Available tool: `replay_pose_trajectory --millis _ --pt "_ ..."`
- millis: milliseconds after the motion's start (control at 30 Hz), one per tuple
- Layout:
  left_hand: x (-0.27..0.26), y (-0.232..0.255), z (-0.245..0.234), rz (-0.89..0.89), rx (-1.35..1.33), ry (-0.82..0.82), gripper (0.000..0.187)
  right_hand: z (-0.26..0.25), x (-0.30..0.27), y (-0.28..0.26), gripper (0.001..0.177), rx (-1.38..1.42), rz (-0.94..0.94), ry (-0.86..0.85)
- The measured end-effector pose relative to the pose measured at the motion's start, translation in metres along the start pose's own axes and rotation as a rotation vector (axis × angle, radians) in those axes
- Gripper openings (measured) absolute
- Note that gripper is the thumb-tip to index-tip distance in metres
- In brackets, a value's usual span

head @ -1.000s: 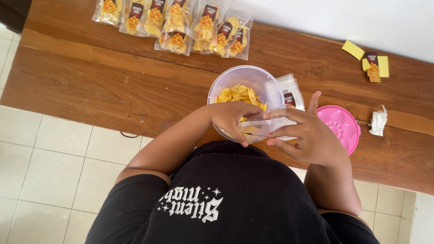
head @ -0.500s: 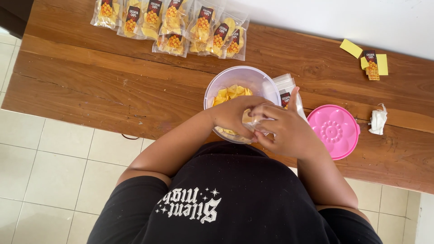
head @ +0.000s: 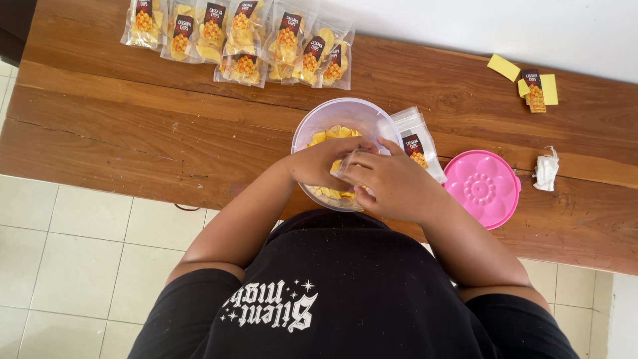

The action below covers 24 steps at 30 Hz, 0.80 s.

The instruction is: Manually filling small plastic bags with cassava chips from a large bowl and arranging the finished packages on a table.

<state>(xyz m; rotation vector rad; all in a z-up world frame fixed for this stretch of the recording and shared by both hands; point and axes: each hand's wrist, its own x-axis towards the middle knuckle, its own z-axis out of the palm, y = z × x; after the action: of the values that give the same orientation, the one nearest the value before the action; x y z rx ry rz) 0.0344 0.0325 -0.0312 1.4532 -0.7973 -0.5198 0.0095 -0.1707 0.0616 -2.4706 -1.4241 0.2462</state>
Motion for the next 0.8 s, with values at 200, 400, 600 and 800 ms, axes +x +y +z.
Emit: replay_pose_trajectory --millis 200,400,600,800 --pt "0.003 0.003 -0.001 -0.036 0.252 -0.056 0.075 -0.078 0.008 -0.070 0.004 -0.310 -0.266 0.642" --pt "0.000 0.007 -0.002 0.133 0.139 0.040 0.069 -0.098 -0.004 -0.093 0.023 -0.196 -0.391 0.764" --pt "-0.002 0.010 0.000 -0.052 0.167 0.060 0.073 -0.069 0.006 -0.123 0.026 -0.085 -0.372 0.576" --pt "0.002 0.025 -0.003 -0.123 0.190 0.037 0.071 -0.051 0.020 -0.132 0.028 0.024 -0.391 0.395"
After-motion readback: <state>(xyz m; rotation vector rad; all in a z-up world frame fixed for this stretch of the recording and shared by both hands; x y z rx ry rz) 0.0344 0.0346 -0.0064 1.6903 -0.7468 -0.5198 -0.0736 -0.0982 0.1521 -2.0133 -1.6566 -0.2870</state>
